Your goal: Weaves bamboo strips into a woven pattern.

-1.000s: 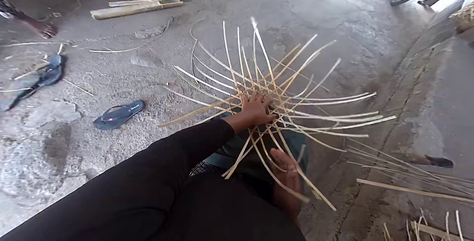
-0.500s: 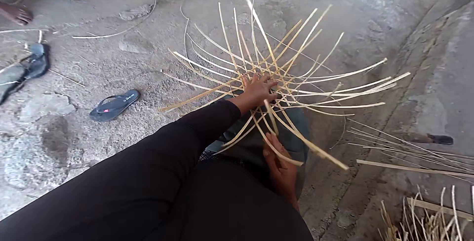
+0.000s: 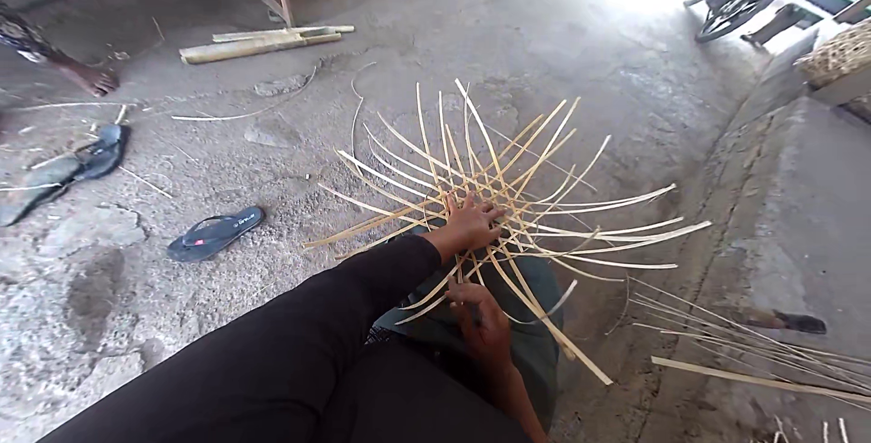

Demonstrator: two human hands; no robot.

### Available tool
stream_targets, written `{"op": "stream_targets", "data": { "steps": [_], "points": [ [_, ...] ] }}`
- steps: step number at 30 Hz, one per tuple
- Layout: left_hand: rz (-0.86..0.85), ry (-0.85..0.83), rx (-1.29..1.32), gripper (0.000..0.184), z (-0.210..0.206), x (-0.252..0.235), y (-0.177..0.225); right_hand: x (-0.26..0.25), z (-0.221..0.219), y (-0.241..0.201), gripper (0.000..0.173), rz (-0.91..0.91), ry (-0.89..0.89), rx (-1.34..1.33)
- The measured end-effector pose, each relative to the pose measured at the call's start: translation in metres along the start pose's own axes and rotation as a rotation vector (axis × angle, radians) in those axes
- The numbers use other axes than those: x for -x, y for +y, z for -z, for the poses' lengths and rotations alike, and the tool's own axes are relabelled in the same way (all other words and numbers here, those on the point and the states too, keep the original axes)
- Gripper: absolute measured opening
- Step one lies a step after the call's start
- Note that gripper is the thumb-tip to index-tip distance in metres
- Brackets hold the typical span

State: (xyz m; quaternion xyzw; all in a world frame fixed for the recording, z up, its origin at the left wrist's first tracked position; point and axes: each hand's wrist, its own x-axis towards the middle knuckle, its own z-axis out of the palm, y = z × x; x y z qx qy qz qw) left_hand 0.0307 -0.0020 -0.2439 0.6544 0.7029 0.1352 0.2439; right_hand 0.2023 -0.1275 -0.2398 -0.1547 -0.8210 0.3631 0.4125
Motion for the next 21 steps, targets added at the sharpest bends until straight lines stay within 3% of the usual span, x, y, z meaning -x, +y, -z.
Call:
{"op": "stream_targets", "data": {
  "steps": [4, 8, 12, 21],
  "points": [
    [-0.046, 0.003, -0.018, 0.056, -0.002, -0.001, -0.003, -0.030, -0.003, 0.004, 0.050, -0.096, -0.016, -0.205],
    [-0.059, -0.017, -0.010, 0.056, 0.001, 0.002, -0.003, -0.041, -0.002, -0.001, 0.046, -0.340, -0.106, -0.544],
    [-0.038, -0.044, 0.001, 0.054, 0.001, 0.006, 0.000, -0.030, -0.005, -0.004, 0.049, -0.487, 0.087, -0.751],
    [-0.079, -0.008, 0.055, 0.052, -0.014, 0.011, 0.007, 0.004, -0.012, -0.013, 0.043, -0.458, 0.173, -0.676]
  ]
}}
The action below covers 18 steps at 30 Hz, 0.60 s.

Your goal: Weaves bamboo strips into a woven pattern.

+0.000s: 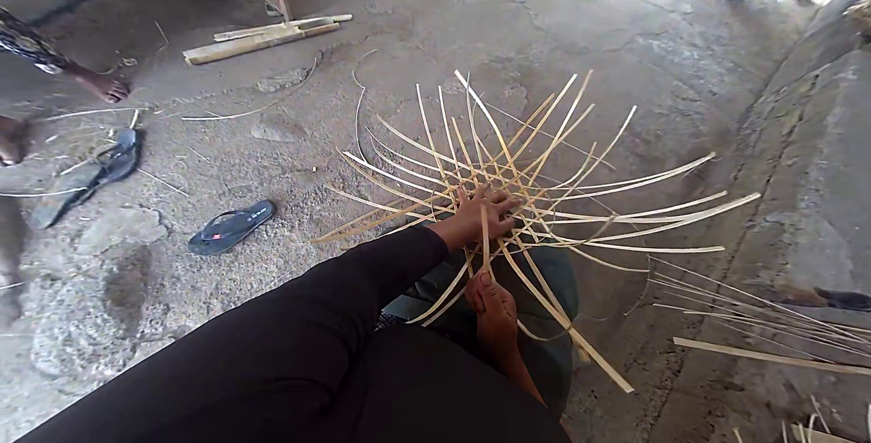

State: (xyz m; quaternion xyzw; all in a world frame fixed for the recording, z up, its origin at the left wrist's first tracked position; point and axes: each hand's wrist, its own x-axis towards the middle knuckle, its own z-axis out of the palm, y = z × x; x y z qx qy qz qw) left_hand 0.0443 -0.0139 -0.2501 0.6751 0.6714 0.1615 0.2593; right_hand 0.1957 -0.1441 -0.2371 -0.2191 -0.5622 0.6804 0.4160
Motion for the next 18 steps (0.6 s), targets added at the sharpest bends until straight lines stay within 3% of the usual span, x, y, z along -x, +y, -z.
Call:
{"op": "stream_targets", "data": {
  "steps": [6, 13, 18],
  "points": [
    [0.013, -0.018, -0.021, 0.054, 0.003, -0.006, -0.002, 0.028, 0.007, -0.009, 0.044, 0.039, -0.059, 0.120],
    [-0.003, 0.015, -0.095, 0.051, 0.026, -0.024, -0.008, 0.017, 0.009, -0.005, 0.048, 0.357, -0.286, 0.516],
    [-0.010, 0.145, -0.289, 0.055, 0.094, -0.058, -0.031, 0.025, 0.012, -0.011, 0.071, 0.200, -0.277, 0.619]
  ]
}}
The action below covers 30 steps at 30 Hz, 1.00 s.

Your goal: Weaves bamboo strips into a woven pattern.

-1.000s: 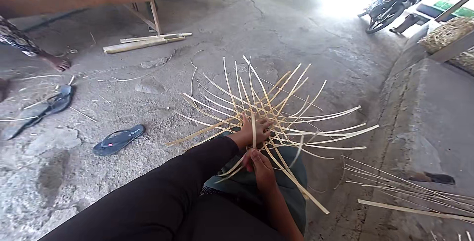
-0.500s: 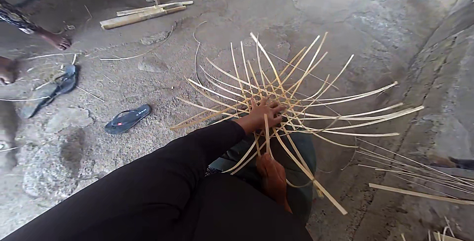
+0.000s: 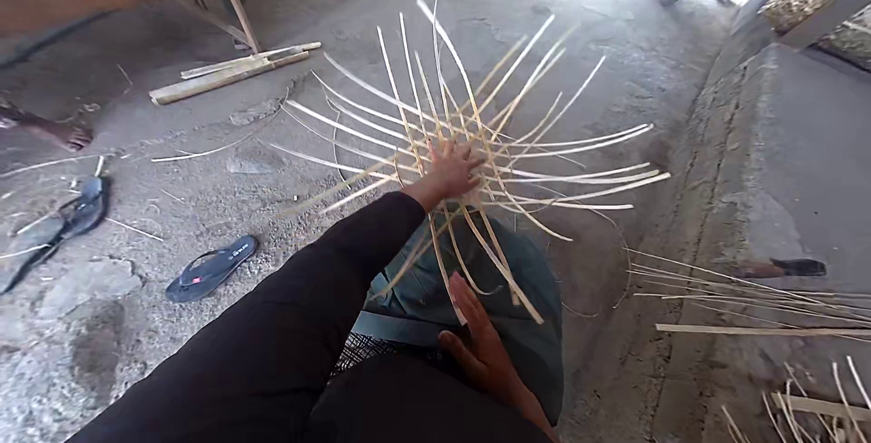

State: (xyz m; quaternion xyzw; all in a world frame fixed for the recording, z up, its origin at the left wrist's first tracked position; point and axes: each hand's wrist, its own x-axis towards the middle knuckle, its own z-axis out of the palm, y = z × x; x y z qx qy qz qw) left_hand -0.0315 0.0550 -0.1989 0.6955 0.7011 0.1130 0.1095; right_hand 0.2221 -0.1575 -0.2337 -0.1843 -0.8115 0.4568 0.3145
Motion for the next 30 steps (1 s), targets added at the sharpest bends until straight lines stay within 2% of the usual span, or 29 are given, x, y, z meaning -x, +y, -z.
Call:
{"op": "stream_targets", "data": {
  "steps": [3, 8, 10, 12, 14, 18, 21, 23, 24, 25, 27, 28, 30],
  "points": [
    [-0.010, 0.119, -0.138, 0.056, 0.050, -0.014, -0.047, 0.012, 0.004, 0.005, 0.082, -0.215, -0.023, -0.163],
    [-0.039, 0.157, -0.298, 0.056, 0.107, 0.002, -0.110, 0.011, 0.017, 0.009, 0.043, -0.414, 0.183, -0.643],
    [-0.075, 0.157, -0.334, 0.055, 0.117, 0.014, -0.121, 0.006, 0.019, 0.008, 0.038, -0.439, 0.204, -0.707],
    [-0.121, 0.165, -0.349, 0.054, 0.124, 0.025, -0.125, -0.001, 0.018, 0.007, 0.035, -0.416, 0.210, -0.633],
    [-0.170, 0.168, -0.363, 0.054, 0.128, 0.033, -0.121, -0.012, 0.016, 0.003, 0.035, -0.333, 0.229, -0.444],
    [-0.246, 0.121, -0.313, 0.054, 0.126, 0.032, -0.091, -0.044, 0.023, -0.002, 0.048, -0.079, 0.282, -0.062],
    [-0.269, 0.059, -0.133, 0.052, 0.112, 0.030, -0.058, -0.063, 0.031, -0.004, 0.066, 0.026, 0.385, 0.047],
    [-0.282, 0.026, -0.008, 0.051, 0.084, 0.036, -0.033, -0.065, 0.039, -0.004, 0.076, 0.051, 0.476, 0.062],
    [-0.287, 0.002, 0.035, 0.051, 0.066, 0.044, -0.019, -0.062, 0.043, -0.003, 0.074, 0.078, 0.522, 0.078],
    [-0.283, -0.039, 0.053, 0.050, 0.047, 0.054, -0.006, -0.055, 0.046, -0.002, 0.065, 0.106, 0.571, 0.113],
    [-0.266, -0.154, 0.099, 0.051, 0.012, 0.076, 0.012, -0.033, 0.048, -0.002, 0.031, 0.144, 0.648, 0.231],
    [-0.253, -0.206, 0.104, 0.052, -0.002, 0.085, 0.017, -0.021, 0.049, 0.000, 0.020, 0.154, 0.650, 0.289],
    [-0.215, -0.243, 0.104, 0.053, -0.017, 0.098, 0.023, 0.000, 0.048, 0.010, 0.019, 0.165, 0.596, 0.328]
  ]
}}
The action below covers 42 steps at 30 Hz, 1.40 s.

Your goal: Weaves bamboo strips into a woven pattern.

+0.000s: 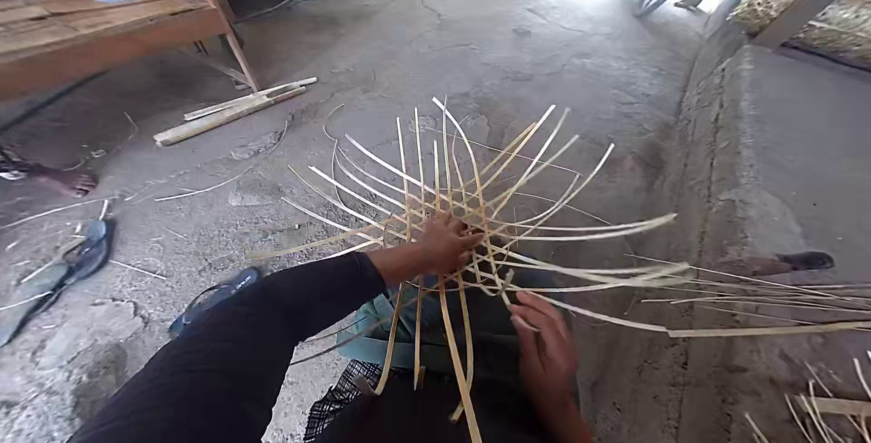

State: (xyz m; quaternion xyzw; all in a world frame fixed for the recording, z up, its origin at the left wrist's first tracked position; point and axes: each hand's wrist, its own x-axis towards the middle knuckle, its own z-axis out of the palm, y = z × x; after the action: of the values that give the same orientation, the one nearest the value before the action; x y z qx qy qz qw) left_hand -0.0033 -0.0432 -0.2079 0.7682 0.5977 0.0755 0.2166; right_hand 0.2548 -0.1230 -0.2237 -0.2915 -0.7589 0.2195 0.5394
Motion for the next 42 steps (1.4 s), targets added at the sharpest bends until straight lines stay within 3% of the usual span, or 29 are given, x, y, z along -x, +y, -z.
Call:
{"op": "stream_targets", "data": {
  "steps": [4, 6, 10, 13, 20, 31, 42],
  "points": [
    [-0.078, 0.321, 0.072, 0.051, -0.009, -0.004, 0.021, 0.022, 0.000, 0.014, 0.024, 0.030, -0.096, -0.083],
    [-0.140, 0.385, 0.108, 0.052, -0.018, -0.025, 0.029, 0.021, -0.003, 0.017, 0.027, 0.054, -0.103, -0.101],
    [-0.072, 0.065, 0.020, 0.054, -0.046, -0.055, 0.037, 0.010, -0.013, 0.022, 0.036, 0.026, -0.141, -0.135],
    [-0.061, -0.011, -0.004, 0.054, -0.046, -0.058, 0.040, 0.000, -0.017, 0.024, 0.042, -0.047, -0.147, -0.118],
    [-0.046, -0.010, 0.002, 0.057, -0.049, -0.059, 0.036, -0.014, -0.031, 0.023, 0.045, -0.042, -0.141, -0.193],
    [-0.043, 0.007, -0.010, 0.054, -0.048, -0.053, 0.041, 0.001, -0.032, 0.014, 0.040, -0.290, -0.127, -0.404],
    [-0.097, 0.042, -0.038, 0.055, -0.060, -0.055, 0.040, 0.023, -0.034, 0.001, 0.043, -0.265, -0.181, -0.067]
  ]
}}
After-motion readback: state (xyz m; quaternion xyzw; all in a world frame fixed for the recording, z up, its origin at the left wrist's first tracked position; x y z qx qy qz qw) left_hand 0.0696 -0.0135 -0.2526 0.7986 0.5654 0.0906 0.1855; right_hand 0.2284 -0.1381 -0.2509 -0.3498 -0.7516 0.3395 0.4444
